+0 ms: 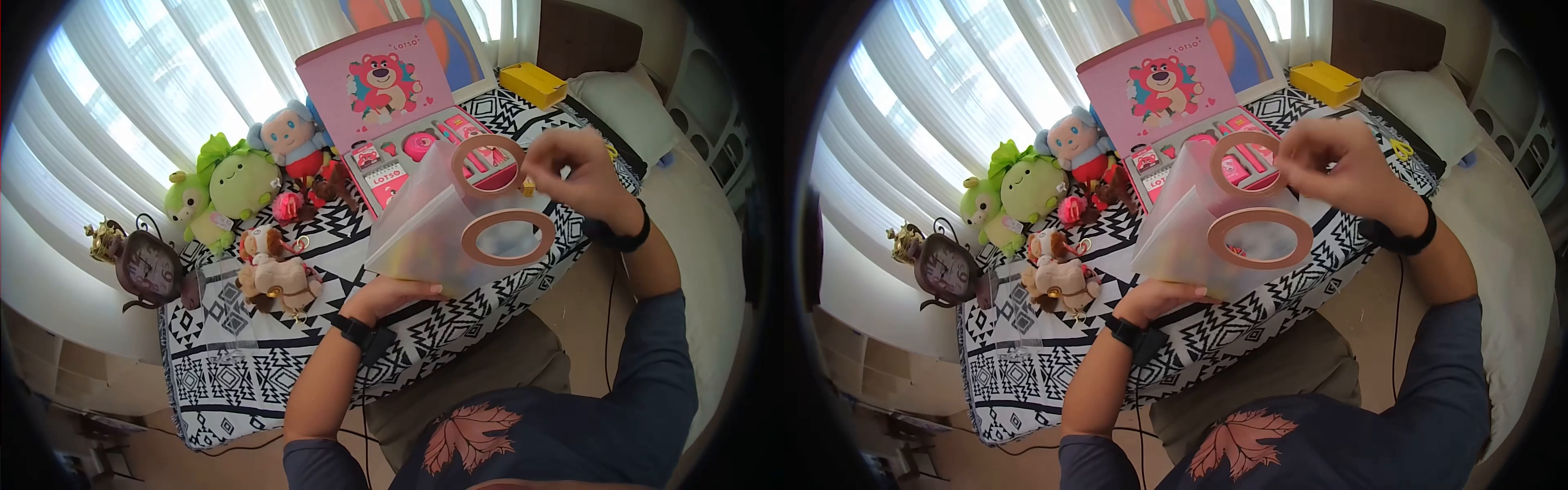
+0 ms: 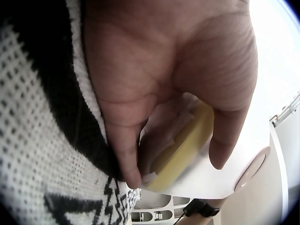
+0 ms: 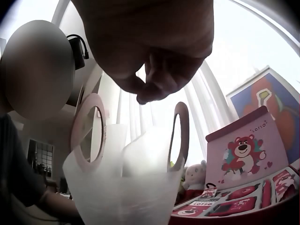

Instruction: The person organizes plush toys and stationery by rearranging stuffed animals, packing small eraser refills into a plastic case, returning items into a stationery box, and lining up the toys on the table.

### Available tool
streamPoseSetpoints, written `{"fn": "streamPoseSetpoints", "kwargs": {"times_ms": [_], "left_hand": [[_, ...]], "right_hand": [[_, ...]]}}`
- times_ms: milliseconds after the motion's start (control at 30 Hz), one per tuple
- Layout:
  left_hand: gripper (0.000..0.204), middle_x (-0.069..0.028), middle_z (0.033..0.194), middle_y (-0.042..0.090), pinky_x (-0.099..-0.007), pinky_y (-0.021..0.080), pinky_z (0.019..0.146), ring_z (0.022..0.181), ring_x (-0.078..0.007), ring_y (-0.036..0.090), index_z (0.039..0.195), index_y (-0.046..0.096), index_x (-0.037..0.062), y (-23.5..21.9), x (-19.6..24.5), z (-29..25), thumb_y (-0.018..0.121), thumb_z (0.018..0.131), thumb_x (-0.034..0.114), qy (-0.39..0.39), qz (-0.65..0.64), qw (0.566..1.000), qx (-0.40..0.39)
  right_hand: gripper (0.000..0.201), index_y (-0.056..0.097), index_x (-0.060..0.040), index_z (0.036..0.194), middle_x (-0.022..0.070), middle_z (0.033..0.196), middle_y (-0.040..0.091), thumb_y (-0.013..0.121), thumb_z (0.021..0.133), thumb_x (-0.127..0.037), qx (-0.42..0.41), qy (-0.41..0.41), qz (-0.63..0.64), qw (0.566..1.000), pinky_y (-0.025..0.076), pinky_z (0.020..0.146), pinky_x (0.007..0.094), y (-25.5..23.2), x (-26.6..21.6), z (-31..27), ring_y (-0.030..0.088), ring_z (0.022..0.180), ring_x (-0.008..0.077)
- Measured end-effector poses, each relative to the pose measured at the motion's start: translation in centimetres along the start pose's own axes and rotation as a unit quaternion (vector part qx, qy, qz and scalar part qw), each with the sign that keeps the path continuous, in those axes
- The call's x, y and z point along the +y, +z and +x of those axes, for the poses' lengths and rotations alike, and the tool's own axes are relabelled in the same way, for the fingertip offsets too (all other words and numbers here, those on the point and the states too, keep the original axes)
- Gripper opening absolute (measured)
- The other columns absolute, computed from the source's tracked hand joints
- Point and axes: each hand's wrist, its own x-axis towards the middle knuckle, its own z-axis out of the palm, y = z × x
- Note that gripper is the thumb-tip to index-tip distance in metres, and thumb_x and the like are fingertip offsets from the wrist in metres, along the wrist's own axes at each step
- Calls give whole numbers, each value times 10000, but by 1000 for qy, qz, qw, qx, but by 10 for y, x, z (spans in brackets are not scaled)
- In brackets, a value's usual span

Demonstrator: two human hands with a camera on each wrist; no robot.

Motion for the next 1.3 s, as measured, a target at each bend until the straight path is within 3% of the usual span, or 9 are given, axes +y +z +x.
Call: {"fn": "streamPoseSetpoints", "kwargs": {"times_ms": [67, 233, 300, 367, 400, 767, 900, 1067, 1300], "left_hand": [[510, -168, 1338, 678, -495, 584, 1069, 1246, -320, 686, 1430, 573, -29, -3, -2, 1, 750, 952, -11, -14, 13, 1000, 2], [540, -154, 1362, 664, -489, 580, 1080, 1255, -305, 677, 1452, 564, -8, -3, 0, 3, 758, 948, -24, -3, 59, 998, -9], [556, -148, 1368, 659, -488, 581, 1081, 1261, -300, 671, 1462, 560, 2, -1, 0, 3, 759, 944, -35, 0, 59, 998, -14], [597, -143, 1397, 636, -502, 577, 1095, 1279, -295, 658, 1489, 542, 18, -1, 0, 4, 758, 937, -57, 8, 65, 997, -27], [597, -143, 1397, 636, -502, 577, 1095, 1279, -295, 658, 1489, 542, 18, 0, 2, 4, 758, 937, -57, 9, 69, 997, -27], [543, -168, 1424, 634, -551, 542, 1140, 1308, -325, 653, 1477, 538, -25, -6, -1, 1, 744, 975, -4, -4, 10, 1000, -1], [493, -200, 1411, 665, -508, 536, 1141, 1295, -330, 671, 1439, 569, -63, -11, -3, 0, 743, 1001, 81, -22, 29, 999, 7], [398, -162, 1339, 715, -419, 563, 1094, 1228, -270, 711, 1368, 645, -49, -2, 2, 0, 745, 1000, 65, -13, -8, 1000, 2], [410, -110, 1293, 729, -378, 557, 1070, 1191, -223, 702, 1337, 670, -30, 4, 5, -3, 796, 960, 73, 15, 64, 998, -22]], "right_hand": [[102, 697, -6, 986, 30, 757, 656, 769, 945, -66, -124, -9, -61, 990, 479, 611, 236, 10, -14, 4, 606, 687, 46], [314, 688, 54, 1106, 197, 921, 728, 763, 888, -160, -261, -146, -168, 939, 564, 743, 405, 42, -12, 20, 710, 812, 380], [353, 634, 38, 1162, 194, 956, 713, 723, 966, -241, -339, -115, -219, 908, 569, 783, 436, 50, 0, 27, 736, 911, 362], [369, 627, 39, 1146, 187, 960, 721, 718, 964, -269, -305, -310, -74, 898, 565, 751, 426, 73, 43, 29, 730, 886, 368], [369, 627, 39, 1146, 187, 960, 721, 718, 964, -269, -302, -311, -76, 898, 565, 751, 426, 72, 41, 31, 730, 886, 368], [392, 603, -1, 1152, 130, 942, 700, 771, 936, -283, -298, -34, -109, 948, 557, 715, 386, 73, -10, 52, 689, 817, 303], [403, 531, -65, 1149, 54, 903, 628, 825, 923, -224, -137, -87, 5, 987, 515, 686, 291, 3, -18, 31, 576, 816, 109], [330, 510, -82, 1099, 30, 864, 647, 791, 962, -185, 97, 55, 101, 989, 493, 606, 262, -61, 87, 17, 581, 717, 75], [300, 582, -55, 1055, 47, 850, 723, 773, 1005, -281, 66, 304, -29, 950, 516, 534, 259, -61, 189, -11, 658, 635, 100]]}}
